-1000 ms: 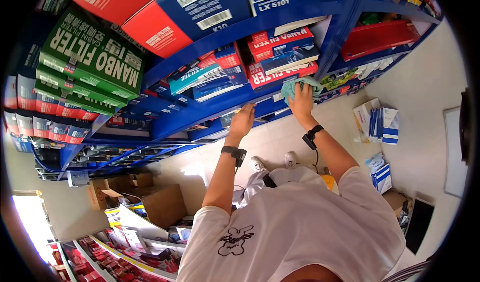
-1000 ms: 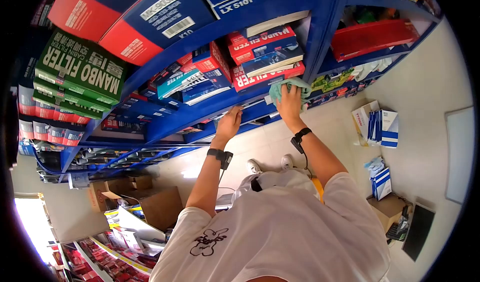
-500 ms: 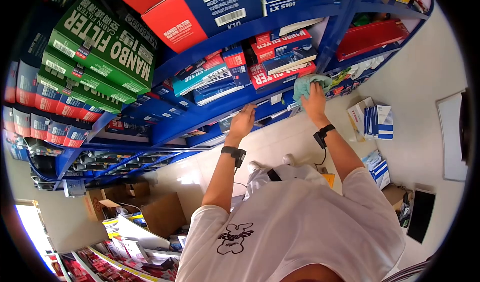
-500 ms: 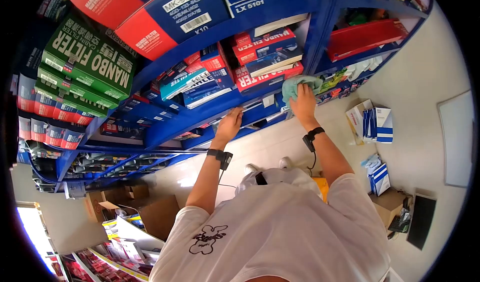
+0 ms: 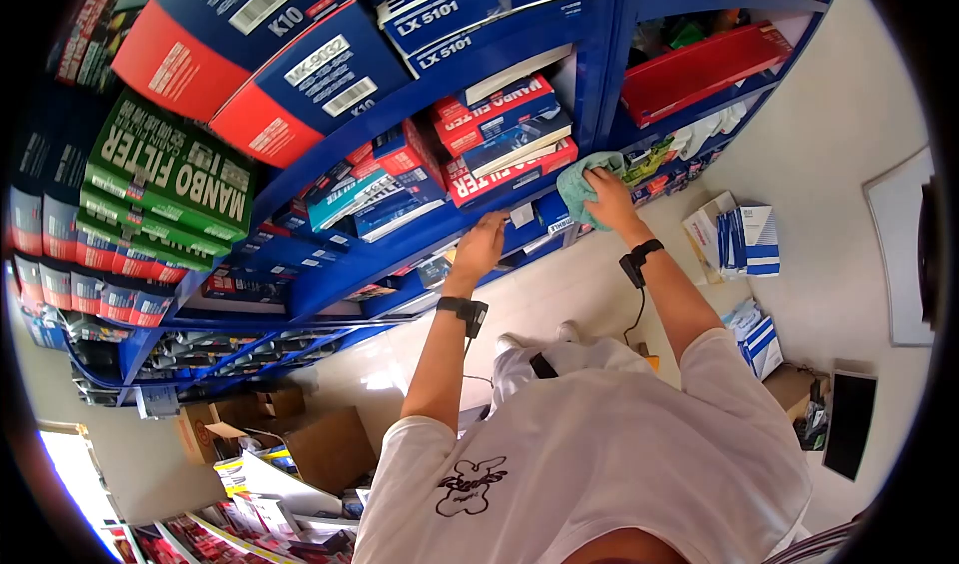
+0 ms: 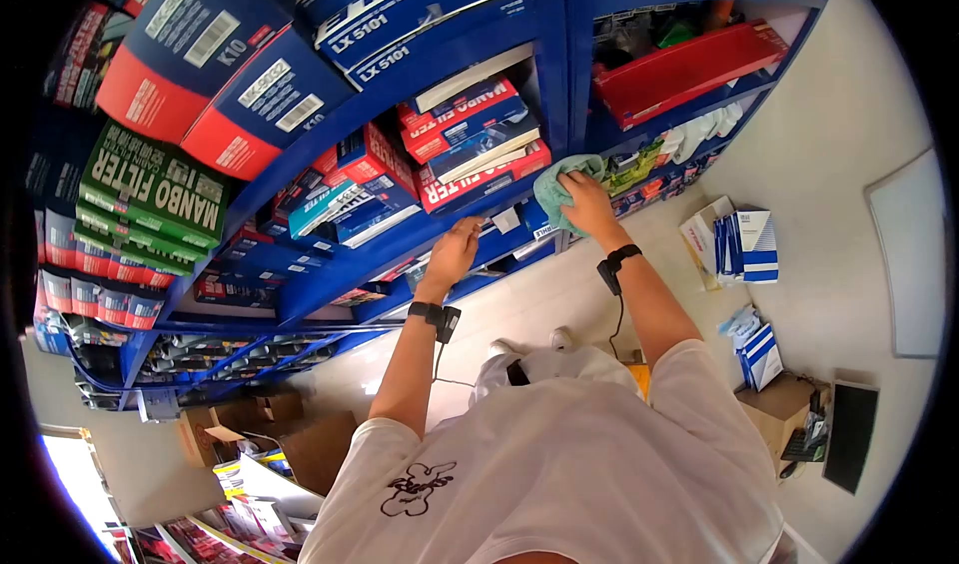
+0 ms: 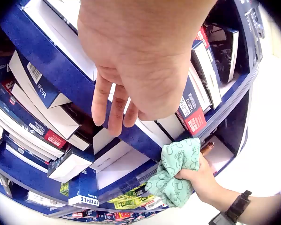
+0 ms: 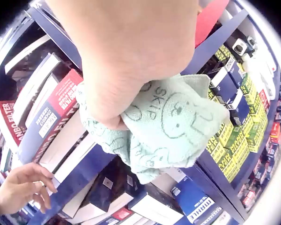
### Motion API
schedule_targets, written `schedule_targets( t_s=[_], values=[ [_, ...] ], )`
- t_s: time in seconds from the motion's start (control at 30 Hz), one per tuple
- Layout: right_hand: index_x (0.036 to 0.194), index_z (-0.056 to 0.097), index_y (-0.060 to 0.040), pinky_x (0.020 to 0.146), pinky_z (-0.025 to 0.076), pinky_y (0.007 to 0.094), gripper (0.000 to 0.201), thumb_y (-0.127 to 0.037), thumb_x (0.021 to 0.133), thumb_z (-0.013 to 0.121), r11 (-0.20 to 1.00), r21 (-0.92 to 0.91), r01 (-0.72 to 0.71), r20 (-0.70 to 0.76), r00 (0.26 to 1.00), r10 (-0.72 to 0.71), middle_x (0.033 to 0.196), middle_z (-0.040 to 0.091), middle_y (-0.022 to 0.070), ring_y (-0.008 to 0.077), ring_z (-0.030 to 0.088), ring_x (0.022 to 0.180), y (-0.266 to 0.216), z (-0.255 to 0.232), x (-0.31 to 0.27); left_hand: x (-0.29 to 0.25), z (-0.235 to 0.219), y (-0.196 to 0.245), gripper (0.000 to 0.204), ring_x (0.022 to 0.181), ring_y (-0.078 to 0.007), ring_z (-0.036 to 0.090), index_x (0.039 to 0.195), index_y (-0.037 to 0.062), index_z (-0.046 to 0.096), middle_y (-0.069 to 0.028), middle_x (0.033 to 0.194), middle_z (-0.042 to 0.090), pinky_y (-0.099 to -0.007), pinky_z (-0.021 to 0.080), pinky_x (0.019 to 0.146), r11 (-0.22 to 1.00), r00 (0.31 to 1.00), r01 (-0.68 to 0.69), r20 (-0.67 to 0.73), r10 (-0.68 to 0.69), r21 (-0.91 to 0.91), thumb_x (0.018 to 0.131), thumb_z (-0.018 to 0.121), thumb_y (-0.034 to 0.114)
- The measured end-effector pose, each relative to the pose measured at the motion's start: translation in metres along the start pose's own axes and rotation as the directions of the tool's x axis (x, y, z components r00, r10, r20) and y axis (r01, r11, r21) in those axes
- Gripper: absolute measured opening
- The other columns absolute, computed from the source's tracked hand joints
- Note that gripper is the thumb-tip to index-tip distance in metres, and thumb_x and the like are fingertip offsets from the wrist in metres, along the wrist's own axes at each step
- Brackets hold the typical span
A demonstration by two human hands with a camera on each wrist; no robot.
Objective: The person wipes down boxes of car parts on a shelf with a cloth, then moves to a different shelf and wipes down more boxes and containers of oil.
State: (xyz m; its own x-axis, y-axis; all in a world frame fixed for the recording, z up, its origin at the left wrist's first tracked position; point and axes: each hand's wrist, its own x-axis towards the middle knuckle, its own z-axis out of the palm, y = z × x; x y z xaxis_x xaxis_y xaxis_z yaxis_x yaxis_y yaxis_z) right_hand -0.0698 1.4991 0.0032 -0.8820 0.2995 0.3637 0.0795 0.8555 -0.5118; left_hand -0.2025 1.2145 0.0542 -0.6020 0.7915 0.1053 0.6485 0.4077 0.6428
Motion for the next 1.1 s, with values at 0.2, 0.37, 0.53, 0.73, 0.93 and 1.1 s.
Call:
schedule_targets(
  t_s=[0.2, 0.37, 0.53, 0.73, 0.93, 1.1],
  values=[
    [0.13, 0.058, -0.0012, 0.097, 0.05, 0.0466, 0.059, -0.011, 0.073, 0.072, 0.97, 0.216, -0.11, 0.0, 0.994, 0.113, 0.127, 0.06, 0.0208, 0.0431, 0.059, 0.114, 0.017, 0.01, 0.0, 0.012, 0.012, -0.005, 0.033, 0.101, -0.0372, 0.067, 0.124, 0.0074, 0.061, -0.0171, 0.111, 0.069, -0.0433, 0.054, 0.085, 0.999, 0.998, -0.032, 0.05, 0.032, -0.006, 0.093, 0.051, 0.004],
    [0.131, 0.057, 0.0006, 0.095, 0.051, 0.0463, 0.062, -0.014, 0.072, 0.072, 0.963, 0.236, -0.13, -0.018, 0.99, 0.138, 0.13, 0.06, 0.0244, 0.0442, 0.06, 0.113, 0.039, 0.027, -0.007, 0.028, 0.019, -0.014, 0.038, 0.101, -0.0345, 0.068, 0.127, 0.0097, 0.06, -0.0147, 0.111, 0.069, -0.0416, 0.054, 0.086, 0.994, 0.982, -0.104, 0.154, 0.107, -0.029, 0.091, 0.048, 0.001],
    [0.127, 0.06, 0.0005, 0.091, 0.053, 0.0479, 0.059, -0.011, 0.07, 0.07, 0.976, 0.057, -0.208, -0.201, 0.955, 0.216, 0.123, 0.064, 0.0242, 0.0441, 0.063, 0.107, 0.02, 0.004, -0.004, 0.048, 0.028, -0.017, 0.033, 0.101, -0.0379, 0.067, 0.121, 0.0082, 0.063, -0.0182, 0.111, 0.069, -0.0448, 0.055, 0.086, 0.969, 0.941, -0.233, 0.235, 0.245, -0.077, 0.09, 0.054, 0.003],
    [0.121, 0.059, 0.0001, 0.082, 0.05, 0.0519, 0.054, -0.007, 0.068, 0.067, 0.911, -0.071, -0.407, -0.448, 0.828, 0.336, 0.109, 0.063, 0.022, 0.045, 0.06, 0.1, 0.011, -0.019, 0.008, 0.064, 0.032, -0.002, 0.028, 0.102, -0.0367, 0.067, 0.123, 0.0104, 0.061, -0.0158, 0.113, 0.068, -0.0448, 0.054, 0.085, 0.963, 0.9, -0.25, 0.342, 0.269, -0.1, 0.097, 0.053, 0.01],
    [0.135, 0.052, -0.0003, 0.098, 0.048, 0.0472, 0.064, -0.011, 0.074, 0.069, 0.893, -0.267, -0.361, -0.206, 0.927, 0.313, 0.13, 0.059, 0.0204, 0.0396, 0.056, 0.119, 0.036, -0.024, 0.02, 0.077, 0.055, 0.003, 0.026, 0.1, -0.0389, 0.067, 0.122, 0.0104, 0.062, -0.018, 0.114, 0.068, -0.0471, 0.055, 0.085, 0.933, 0.869, -0.338, 0.338, 0.361, -0.126, 0.098, 0.052, 0.011],
    [0.139, 0.05, -0.0034, 0.096, 0.052, 0.0462, 0.069, -0.014, 0.074, 0.07, 0.873, -0.285, -0.395, -0.068, 0.917, 0.393, 0.133, 0.059, 0.0199, 0.0394, 0.059, 0.116, 0.039, -0.036, 0.021, 0.093, 0.068, 0.018, 0.025, 0.097, -0.0394, 0.068, 0.12, 0.0104, 0.063, -0.0178, 0.115, 0.069, -0.0473, 0.056, 0.082, 0.897, 0.827, -0.412, 0.347, 0.442, -0.159, 0.098, 0.051, 0.012]
  ],
)
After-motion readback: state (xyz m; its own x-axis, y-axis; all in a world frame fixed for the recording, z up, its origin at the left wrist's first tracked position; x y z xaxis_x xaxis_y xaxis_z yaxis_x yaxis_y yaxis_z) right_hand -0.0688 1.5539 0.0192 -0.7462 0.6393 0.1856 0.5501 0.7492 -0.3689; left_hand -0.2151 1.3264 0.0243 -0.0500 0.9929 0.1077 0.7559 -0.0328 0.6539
